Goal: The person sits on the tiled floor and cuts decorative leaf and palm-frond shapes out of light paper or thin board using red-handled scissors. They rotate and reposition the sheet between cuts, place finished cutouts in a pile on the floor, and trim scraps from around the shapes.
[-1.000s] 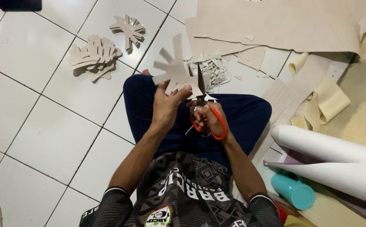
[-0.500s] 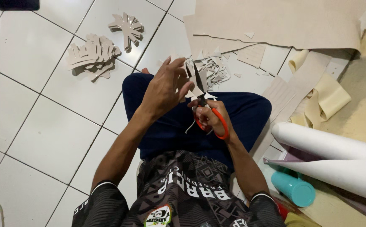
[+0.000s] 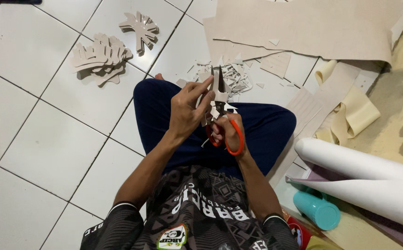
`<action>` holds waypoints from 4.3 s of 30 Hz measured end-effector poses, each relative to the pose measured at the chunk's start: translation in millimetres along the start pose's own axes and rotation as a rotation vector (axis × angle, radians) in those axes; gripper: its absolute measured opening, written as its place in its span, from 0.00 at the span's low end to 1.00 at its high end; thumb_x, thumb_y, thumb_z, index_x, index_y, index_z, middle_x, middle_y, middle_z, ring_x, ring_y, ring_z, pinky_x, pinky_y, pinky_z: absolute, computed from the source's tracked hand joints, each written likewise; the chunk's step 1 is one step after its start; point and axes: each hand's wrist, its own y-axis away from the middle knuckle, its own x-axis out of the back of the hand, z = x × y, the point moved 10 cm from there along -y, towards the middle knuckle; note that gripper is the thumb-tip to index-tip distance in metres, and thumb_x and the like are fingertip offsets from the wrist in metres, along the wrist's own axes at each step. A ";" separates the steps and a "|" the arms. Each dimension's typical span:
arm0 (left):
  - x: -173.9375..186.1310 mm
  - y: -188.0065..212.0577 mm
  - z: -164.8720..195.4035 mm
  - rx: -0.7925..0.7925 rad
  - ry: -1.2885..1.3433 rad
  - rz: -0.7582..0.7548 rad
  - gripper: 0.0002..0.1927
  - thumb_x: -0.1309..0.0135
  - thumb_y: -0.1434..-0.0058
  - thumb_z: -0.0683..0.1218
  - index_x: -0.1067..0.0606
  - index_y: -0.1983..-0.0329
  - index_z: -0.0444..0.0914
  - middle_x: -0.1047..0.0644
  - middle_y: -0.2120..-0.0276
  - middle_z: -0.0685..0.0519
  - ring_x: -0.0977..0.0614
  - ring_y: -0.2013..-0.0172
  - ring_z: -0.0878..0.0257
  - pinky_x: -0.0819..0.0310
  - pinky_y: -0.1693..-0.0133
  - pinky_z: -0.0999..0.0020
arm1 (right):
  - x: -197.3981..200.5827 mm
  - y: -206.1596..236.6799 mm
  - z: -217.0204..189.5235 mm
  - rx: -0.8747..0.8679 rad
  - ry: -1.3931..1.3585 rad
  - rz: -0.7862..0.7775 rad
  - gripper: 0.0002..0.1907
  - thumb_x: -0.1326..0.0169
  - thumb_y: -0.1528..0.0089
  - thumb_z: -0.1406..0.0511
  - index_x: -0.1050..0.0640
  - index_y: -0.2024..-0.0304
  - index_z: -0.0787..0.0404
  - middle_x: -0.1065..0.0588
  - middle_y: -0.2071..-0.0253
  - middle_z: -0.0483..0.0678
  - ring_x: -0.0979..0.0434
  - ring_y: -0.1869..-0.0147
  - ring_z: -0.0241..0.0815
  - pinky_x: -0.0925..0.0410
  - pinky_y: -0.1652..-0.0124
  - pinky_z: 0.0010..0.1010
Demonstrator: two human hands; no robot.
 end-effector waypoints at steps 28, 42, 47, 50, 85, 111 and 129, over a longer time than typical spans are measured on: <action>15.1 -15.9 -17.7 0.209 0.108 -0.527 0.17 0.47 0.39 0.40 0.19 0.47 0.38 0.25 0.72 0.55 0.27 0.78 0.69 0.33 0.74 0.70 | 16.1 10.3 -53.6 0.138 0.866 -0.095 0.13 0.41 0.37 0.60 0.18 0.63 0.64 0.31 0.83 0.40 0.37 0.80 0.28 0.42 0.78 0.24; 131.0 -64.6 -158.0 0.421 0.274 0.353 0.12 0.42 0.33 0.43 0.28 0.54 0.30 0.16 0.62 0.42 0.11 0.63 0.57 0.12 0.64 0.65 | 83.9 1.2 70.0 -0.230 0.313 0.135 0.17 0.47 0.32 0.58 0.24 0.69 0.65 0.35 0.84 0.40 0.39 0.86 0.28 0.45 0.84 0.23; 143.0 -109.6 -244.5 0.588 0.450 0.545 0.13 0.45 0.34 0.44 0.31 0.53 0.30 0.17 0.61 0.41 0.12 0.63 0.57 0.12 0.66 0.65 | 109.4 -4.7 150.5 -0.347 0.235 0.247 0.17 0.47 0.33 0.57 0.25 0.67 0.65 0.36 0.84 0.40 0.40 0.87 0.29 0.46 0.85 0.23; 136.5 -118.6 -278.4 0.699 0.426 0.609 0.13 0.45 0.36 0.43 0.30 0.53 0.30 0.17 0.62 0.42 0.13 0.64 0.58 0.13 0.67 0.66 | 117.2 -7.9 174.4 -0.322 0.145 0.282 0.17 0.48 0.32 0.58 0.25 0.67 0.66 0.37 0.85 0.41 0.40 0.88 0.30 0.46 0.86 0.23; -47.8 49.3 91.7 -1.053 -0.690 -0.719 0.22 0.47 0.33 0.53 0.25 0.37 0.44 0.39 0.27 0.48 0.47 0.24 0.46 0.57 0.27 0.33 | 37.5 11.2 -46.5 0.242 -0.255 -0.052 0.28 0.35 0.37 0.54 0.33 0.44 0.61 0.26 0.51 0.53 0.23 0.49 0.42 0.28 0.51 0.31; -41.3 75.3 176.6 -1.535 -0.963 -0.680 0.18 0.49 0.41 0.52 0.15 0.58 0.39 0.20 0.48 0.51 0.33 0.36 0.50 0.55 0.29 0.41 | 17.1 85.6 -140.1 0.531 0.019 -0.044 0.20 0.45 0.42 0.77 0.36 0.50 0.63 0.24 0.56 0.63 0.19 0.53 0.49 0.24 0.49 0.39; -51.6 87.4 157.5 -1.571 -1.029 -0.881 0.16 0.48 0.42 0.53 0.20 0.82 0.45 0.20 0.55 0.60 0.34 0.34 0.52 0.57 0.32 0.39 | -5.1 96.3 -157.9 0.446 0.354 -0.009 0.20 0.35 0.43 0.76 0.31 0.55 0.65 0.24 0.56 0.57 0.17 0.49 0.47 0.22 0.48 0.37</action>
